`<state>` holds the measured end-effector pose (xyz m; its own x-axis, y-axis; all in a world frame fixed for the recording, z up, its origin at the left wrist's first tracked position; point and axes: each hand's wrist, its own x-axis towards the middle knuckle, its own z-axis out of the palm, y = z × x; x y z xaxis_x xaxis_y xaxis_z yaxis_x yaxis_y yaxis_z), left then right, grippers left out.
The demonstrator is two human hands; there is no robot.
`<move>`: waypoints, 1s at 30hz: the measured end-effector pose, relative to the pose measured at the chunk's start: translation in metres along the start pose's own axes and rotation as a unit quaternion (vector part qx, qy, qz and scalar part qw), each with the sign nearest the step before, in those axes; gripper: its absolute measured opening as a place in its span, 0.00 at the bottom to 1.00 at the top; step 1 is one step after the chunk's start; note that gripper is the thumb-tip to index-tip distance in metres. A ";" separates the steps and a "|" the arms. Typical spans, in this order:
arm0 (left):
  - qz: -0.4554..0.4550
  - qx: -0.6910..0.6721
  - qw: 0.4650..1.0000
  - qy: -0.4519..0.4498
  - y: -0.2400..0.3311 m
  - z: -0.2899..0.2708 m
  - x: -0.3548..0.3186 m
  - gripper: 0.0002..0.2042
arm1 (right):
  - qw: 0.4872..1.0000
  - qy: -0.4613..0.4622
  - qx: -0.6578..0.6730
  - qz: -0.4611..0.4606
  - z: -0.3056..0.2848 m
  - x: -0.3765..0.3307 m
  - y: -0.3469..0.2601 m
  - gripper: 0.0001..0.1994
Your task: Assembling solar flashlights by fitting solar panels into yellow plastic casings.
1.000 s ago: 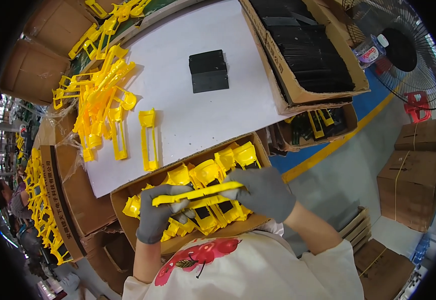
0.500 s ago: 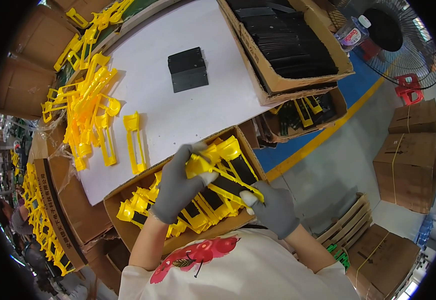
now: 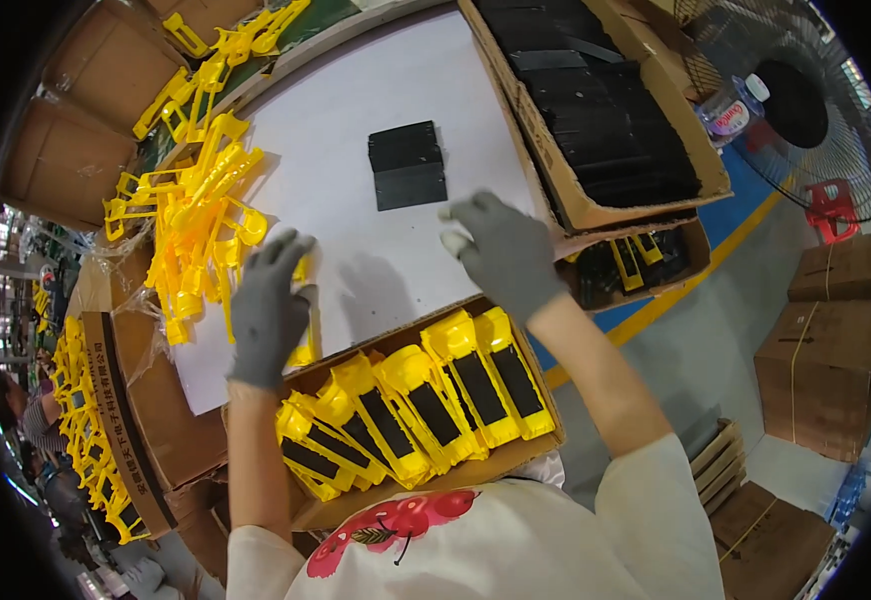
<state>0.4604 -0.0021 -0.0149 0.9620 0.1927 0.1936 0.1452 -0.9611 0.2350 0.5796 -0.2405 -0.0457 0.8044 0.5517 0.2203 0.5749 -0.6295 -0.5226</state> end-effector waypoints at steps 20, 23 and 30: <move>-0.103 -0.180 0.965 -0.157 -0.069 -0.074 0.010 0.09 | 0.990 -0.012 0.135 0.035 0.021 0.042 0.015 0.10; -0.257 -0.419 0.864 -0.109 -0.065 -0.066 -0.035 0.10 | 0.913 -0.097 0.372 0.139 -0.009 0.012 -0.029 0.07; -0.297 -0.690 0.655 -0.076 0.013 -0.033 -0.091 0.14 | 0.956 -0.134 0.259 0.014 -0.035 -0.053 -0.086 0.10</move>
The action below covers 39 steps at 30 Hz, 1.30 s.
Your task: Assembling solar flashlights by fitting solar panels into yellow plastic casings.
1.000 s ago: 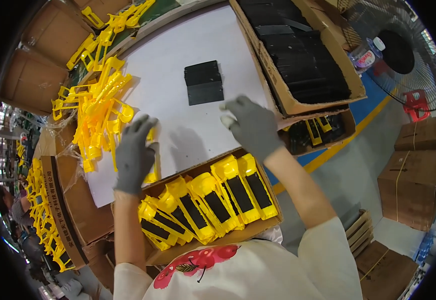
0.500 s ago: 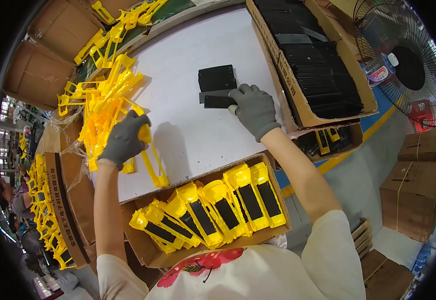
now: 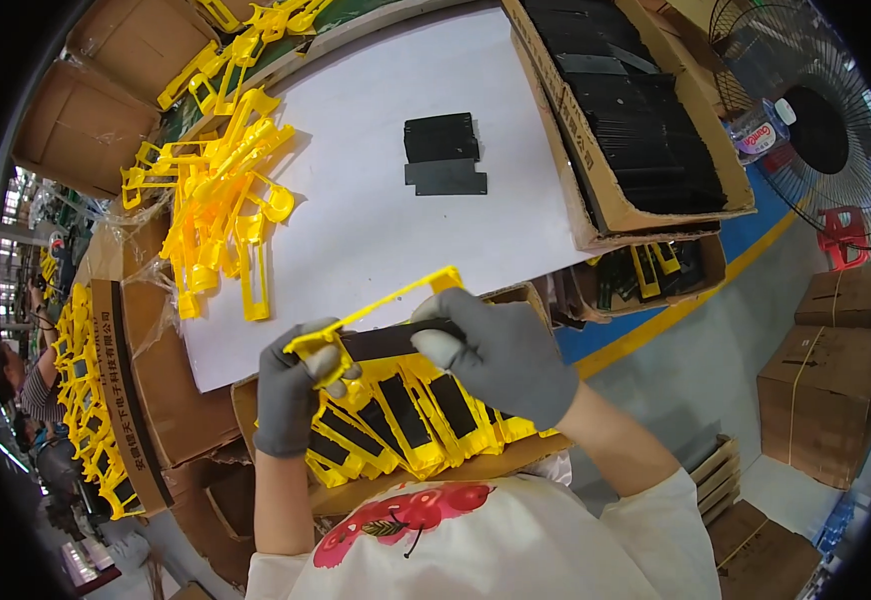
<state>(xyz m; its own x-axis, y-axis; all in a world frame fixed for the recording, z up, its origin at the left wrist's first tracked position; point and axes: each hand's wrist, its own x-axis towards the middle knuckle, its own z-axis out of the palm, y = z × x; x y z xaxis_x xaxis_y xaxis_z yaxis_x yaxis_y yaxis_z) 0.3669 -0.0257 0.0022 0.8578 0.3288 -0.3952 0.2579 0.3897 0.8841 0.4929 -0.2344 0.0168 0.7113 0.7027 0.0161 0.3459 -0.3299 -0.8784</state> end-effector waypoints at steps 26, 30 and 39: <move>-0.065 0.080 0.992 -0.067 -0.002 0.037 -0.024 0.11 | 0.985 0.096 -0.135 -0.045 -0.013 -0.037 0.021 0.27; -0.137 0.092 0.980 -0.113 -0.003 0.048 -0.023 0.09 | 0.994 0.005 -0.083 0.067 -0.009 -0.074 0.030 0.15; 0.113 0.458 0.872 -0.130 -0.013 0.054 0.000 0.32 | 0.970 -0.069 -0.212 0.094 0.002 -0.125 0.027 0.24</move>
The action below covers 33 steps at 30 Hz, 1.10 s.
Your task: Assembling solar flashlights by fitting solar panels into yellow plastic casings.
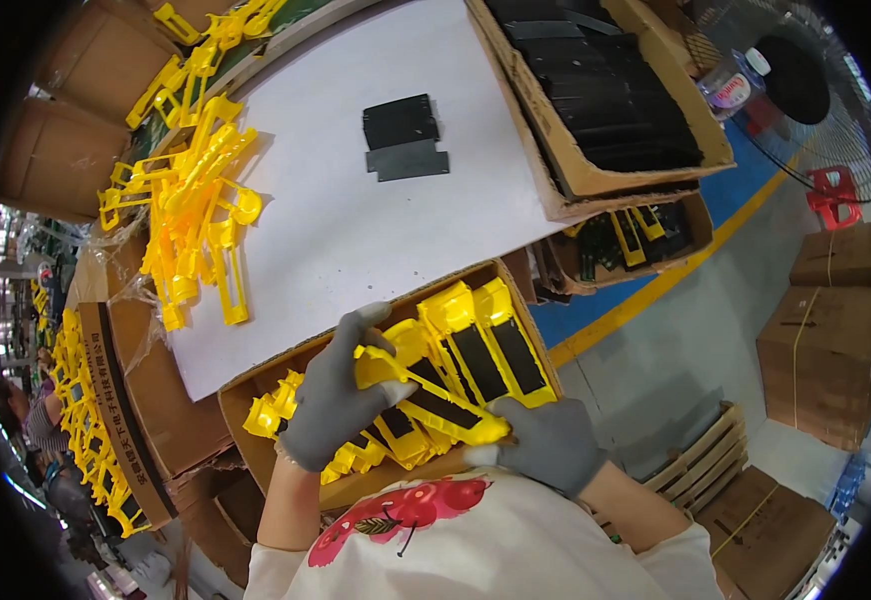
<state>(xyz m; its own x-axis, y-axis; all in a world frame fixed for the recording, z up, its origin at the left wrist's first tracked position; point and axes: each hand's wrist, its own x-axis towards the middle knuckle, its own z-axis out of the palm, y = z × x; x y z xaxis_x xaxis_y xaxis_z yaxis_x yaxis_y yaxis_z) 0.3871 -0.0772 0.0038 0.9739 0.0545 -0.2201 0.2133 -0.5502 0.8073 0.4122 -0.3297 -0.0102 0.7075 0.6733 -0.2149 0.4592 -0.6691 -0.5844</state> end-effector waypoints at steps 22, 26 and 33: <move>-0.016 0.477 0.840 0.259 -0.156 -0.095 0.118 0.26 | 0.965 0.229 -0.118 -0.042 -0.027 0.254 0.059 0.14; 0.062 0.440 0.880 0.169 -0.116 -0.068 0.088 0.28 | 0.959 0.233 -0.147 -0.071 -0.025 0.264 0.056 0.14; 0.121 0.295 0.940 0.122 -0.077 -0.085 0.065 0.13 | 0.969 0.129 -0.197 -0.071 -0.022 0.290 0.025 0.16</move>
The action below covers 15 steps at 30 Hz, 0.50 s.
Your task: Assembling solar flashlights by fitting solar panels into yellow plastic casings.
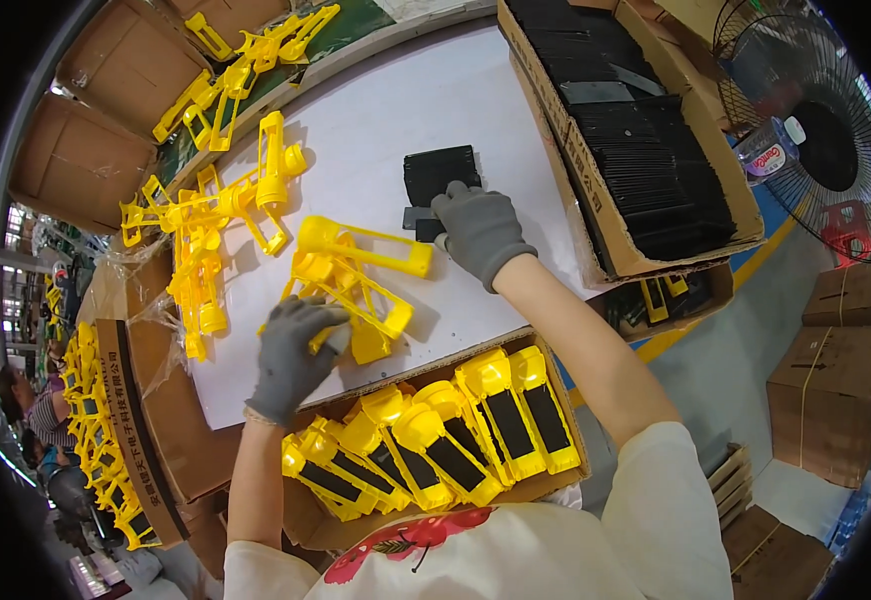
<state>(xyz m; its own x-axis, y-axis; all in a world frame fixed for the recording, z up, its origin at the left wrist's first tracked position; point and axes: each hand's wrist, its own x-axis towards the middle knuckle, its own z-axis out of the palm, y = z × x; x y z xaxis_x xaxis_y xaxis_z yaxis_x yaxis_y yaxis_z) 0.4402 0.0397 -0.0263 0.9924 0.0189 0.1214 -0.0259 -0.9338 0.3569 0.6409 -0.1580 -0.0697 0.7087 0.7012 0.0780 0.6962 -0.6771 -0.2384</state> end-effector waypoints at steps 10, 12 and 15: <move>0.087 0.045 0.995 0.020 -0.045 -0.015 0.104 0.33 | 0.991 -0.071 0.094 0.057 -0.023 -0.008 0.004 0.13; 0.100 0.002 0.995 -0.020 -0.068 -0.002 0.122 0.31 | 0.989 -0.052 0.124 0.054 -0.021 -0.010 0.006 0.13; -0.066 -0.128 0.977 -0.158 -0.075 0.003 0.158 0.24 | 0.987 -0.061 0.139 0.050 -0.015 -0.015 0.018 0.16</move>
<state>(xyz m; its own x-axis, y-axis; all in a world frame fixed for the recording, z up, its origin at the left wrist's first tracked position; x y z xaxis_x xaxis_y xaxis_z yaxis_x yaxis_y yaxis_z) 0.5991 0.1114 -0.0363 0.9755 -0.0167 -0.2193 0.1152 -0.8105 0.5743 0.6449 -0.1840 -0.0608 0.7414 0.6671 -0.0728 0.5533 -0.6690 -0.4963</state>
